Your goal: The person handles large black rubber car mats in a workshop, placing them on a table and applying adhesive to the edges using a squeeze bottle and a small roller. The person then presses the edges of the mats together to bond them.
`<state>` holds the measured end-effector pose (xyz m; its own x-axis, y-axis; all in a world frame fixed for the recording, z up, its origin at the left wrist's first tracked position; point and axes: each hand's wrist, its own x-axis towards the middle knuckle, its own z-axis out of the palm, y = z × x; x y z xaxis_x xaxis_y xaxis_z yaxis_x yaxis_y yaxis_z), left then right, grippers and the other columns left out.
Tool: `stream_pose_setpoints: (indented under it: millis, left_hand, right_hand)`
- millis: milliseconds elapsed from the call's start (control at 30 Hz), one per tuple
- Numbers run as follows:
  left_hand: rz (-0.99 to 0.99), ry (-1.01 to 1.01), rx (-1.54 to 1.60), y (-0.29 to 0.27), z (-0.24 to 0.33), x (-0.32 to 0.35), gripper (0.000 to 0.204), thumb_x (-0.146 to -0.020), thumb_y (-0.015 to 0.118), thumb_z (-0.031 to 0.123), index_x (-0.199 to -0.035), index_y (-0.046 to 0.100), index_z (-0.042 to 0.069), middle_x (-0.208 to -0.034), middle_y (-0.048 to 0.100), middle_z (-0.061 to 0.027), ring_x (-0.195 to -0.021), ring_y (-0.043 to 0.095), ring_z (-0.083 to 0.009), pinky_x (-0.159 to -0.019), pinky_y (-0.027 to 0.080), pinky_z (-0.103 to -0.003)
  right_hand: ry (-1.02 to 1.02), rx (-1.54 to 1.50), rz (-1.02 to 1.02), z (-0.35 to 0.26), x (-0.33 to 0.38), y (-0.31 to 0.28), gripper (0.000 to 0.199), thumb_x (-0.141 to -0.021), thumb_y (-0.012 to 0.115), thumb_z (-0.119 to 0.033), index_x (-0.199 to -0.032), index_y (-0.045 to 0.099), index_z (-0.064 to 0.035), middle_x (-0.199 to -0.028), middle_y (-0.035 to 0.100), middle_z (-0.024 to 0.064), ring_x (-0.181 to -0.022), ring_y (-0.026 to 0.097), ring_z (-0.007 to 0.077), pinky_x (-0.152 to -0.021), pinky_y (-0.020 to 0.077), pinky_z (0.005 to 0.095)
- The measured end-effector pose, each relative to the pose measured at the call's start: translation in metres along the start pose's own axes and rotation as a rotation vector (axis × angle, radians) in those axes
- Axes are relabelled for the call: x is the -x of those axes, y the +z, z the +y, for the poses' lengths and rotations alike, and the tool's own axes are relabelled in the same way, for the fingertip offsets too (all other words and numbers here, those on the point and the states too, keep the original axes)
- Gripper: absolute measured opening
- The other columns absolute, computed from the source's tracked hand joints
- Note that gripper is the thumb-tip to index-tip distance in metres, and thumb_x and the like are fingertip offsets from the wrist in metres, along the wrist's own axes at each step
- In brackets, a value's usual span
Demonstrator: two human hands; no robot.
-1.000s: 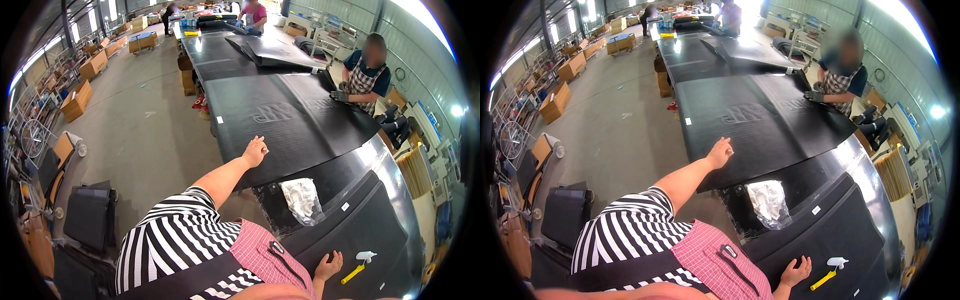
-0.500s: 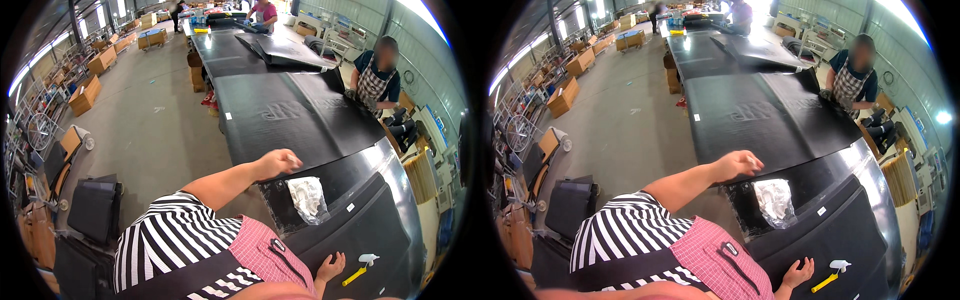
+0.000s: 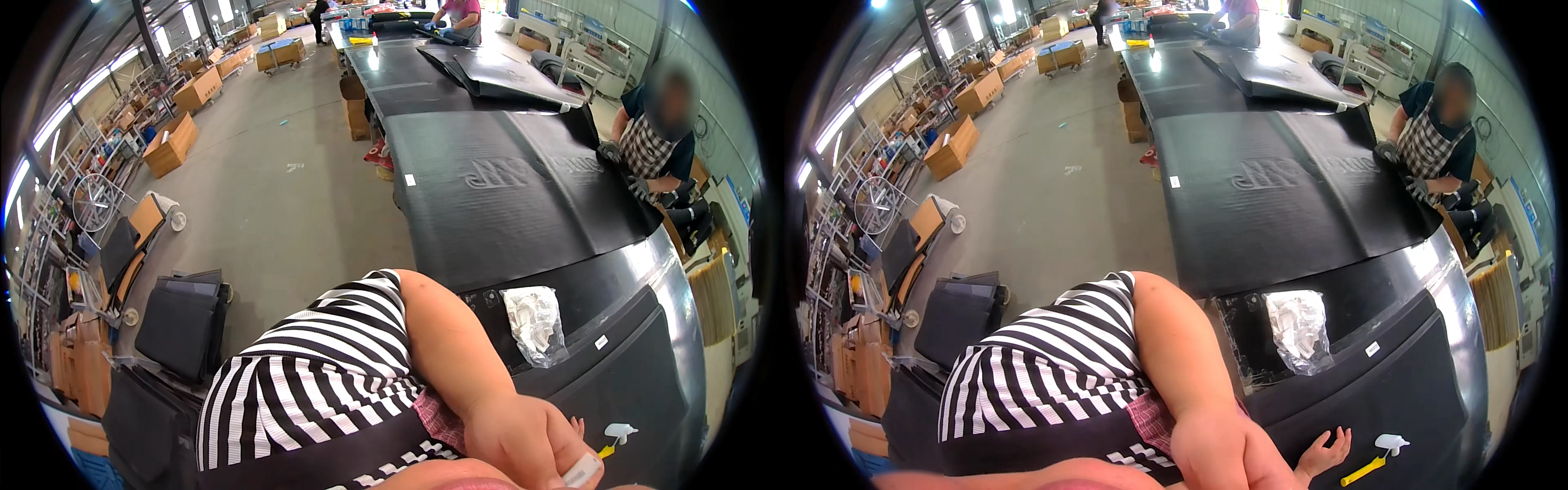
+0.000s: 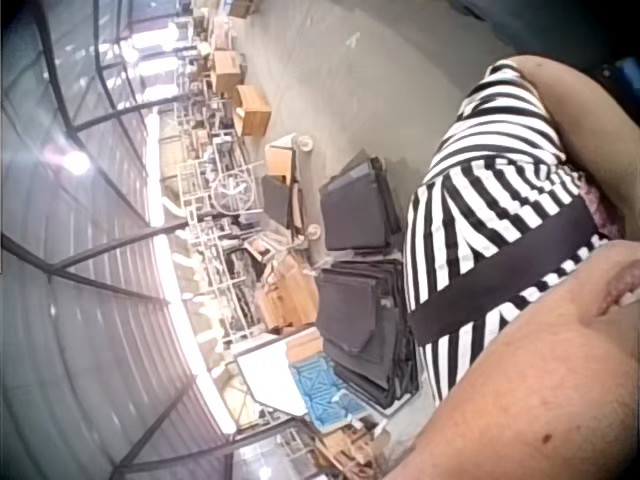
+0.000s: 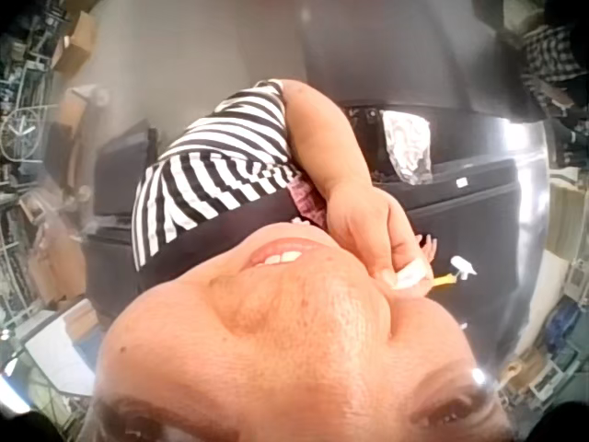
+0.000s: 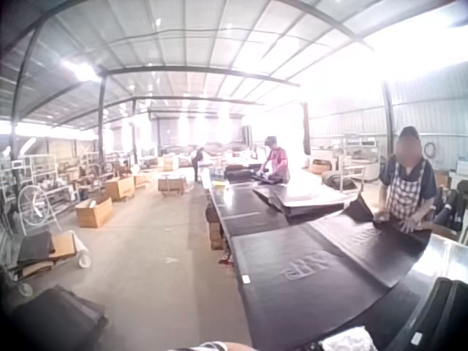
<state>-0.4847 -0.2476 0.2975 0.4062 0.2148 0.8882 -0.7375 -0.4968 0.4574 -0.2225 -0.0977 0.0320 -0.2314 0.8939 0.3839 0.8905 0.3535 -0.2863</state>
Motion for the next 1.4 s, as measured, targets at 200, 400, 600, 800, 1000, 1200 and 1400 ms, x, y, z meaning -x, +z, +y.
stream_pose_setpoints:
  millis: [200, 400, 600, 800, 1000, 1200, 1400]
  left_hand:
    - [0.139, -0.167, 1.063, 0.004, 0.065, -0.007, 0.009, -0.104, 0.05, 0.014, -0.1, 0.047, 0.006, -0.112, 0.052, -0.017, -0.102, 0.057, -0.0235, -0.083, 0.047, -0.037]
    - [0.224, -0.073, 0.801, -0.014, 0.08, 0.002, 0.01, -0.105, 0.044, 0.014, -0.106, 0.041, 0.004, -0.103, 0.054, -0.0187, -0.094, 0.063, -0.0295, -0.062, 0.057, -0.031]
    - [0.212, 0.019, 1.05, 0.005, 0.057, -0.009, 0.013, -0.102, 0.055, 0.015, -0.108, 0.05, 0.004, -0.117, 0.053, -0.0182, -0.101, 0.055, -0.0228, -0.089, 0.046, -0.036]
    - [0.171, 0.047, 0.834, -0.006, 0.07, -0.001, 0.01, -0.104, 0.049, 0.015, -0.108, 0.046, 0.006, -0.112, 0.056, -0.0149, -0.106, 0.053, -0.0243, -0.096, 0.044, -0.039]
    - [0.255, -0.11, 0.765, -0.012, 0.085, 0.005, 0.01, -0.105, 0.048, 0.013, -0.103, 0.046, 0.004, -0.104, 0.057, -0.0171, -0.074, 0.066, -0.018, -0.061, 0.059, -0.026]
    - [0.53, -0.512, 0.321, -0.047, 0.068, 0.043, 0.015, -0.102, 0.058, 0.015, -0.104, 0.051, 0.002, -0.1, 0.06, -0.0106, -0.079, 0.07, -0.0141, -0.061, 0.058, -0.022]
    - [1.001, -0.884, 0.066, -0.057, 0.072, 0.09, 0.009, -0.095, 0.065, 0.01, -0.101, 0.059, 0.007, -0.085, 0.063, -0.0024, -0.071, 0.065, -0.0091, -0.055, 0.05, -0.021]
  right_hand:
    - [-0.054, -0.048, 0.043, 0.014, 0.003, 0.004, 0.027, -0.092, 0.064, -0.018, -0.114, 0.067, -0.0022, -0.133, 0.061, 0.0151, -0.125, 0.055, 0.033, -0.108, 0.0397, 0.0449]
    - [-0.033, -0.041, 0.029, -0.001, -0.001, -0.002, 0.028, -0.091, 0.064, -0.019, -0.114, 0.066, -0.0029, -0.135, 0.061, 0.0144, -0.127, 0.053, 0.0331, -0.109, 0.0378, 0.046]
    - [-0.241, -0.056, 0.197, -0.02, -0.015, -0.017, 0.024, -0.079, 0.074, -0.02, -0.098, 0.074, -0.0043, -0.111, 0.071, 0.0202, -0.107, 0.065, 0.0365, -0.096, 0.0506, 0.0463]
    - [-0.303, 0.019, 0.219, -0.03, -0.005, -0.031, 0.025, -0.094, 0.068, -0.013, -0.114, 0.069, 0.0014, -0.11, 0.07, 0.0167, -0.102, 0.063, 0.0256, -0.096, 0.0518, 0.0367]
    - [-0.164, -0.075, 0.126, -0.001, -0.003, 0.003, 0.027, -0.088, 0.068, -0.017, -0.108, 0.068, 0.0004, -0.122, 0.064, 0.0198, -0.116, 0.057, 0.0362, -0.102, 0.0433, 0.0462]
    - [-0.086, -0.063, 0.079, 0.009, 0.002, 0.002, 0.028, -0.088, 0.066, -0.017, -0.111, 0.067, 0.0, -0.131, 0.062, 0.0194, -0.123, 0.055, 0.0372, -0.107, 0.0406, 0.0485]
    - [-0.07, -0.074, 0.046, 0.012, 0.002, 0.005, 0.026, -0.089, 0.066, -0.015, -0.112, 0.067, -0.0021, -0.135, 0.06, 0.0158, -0.127, 0.053, 0.034, -0.109, 0.0382, 0.047]
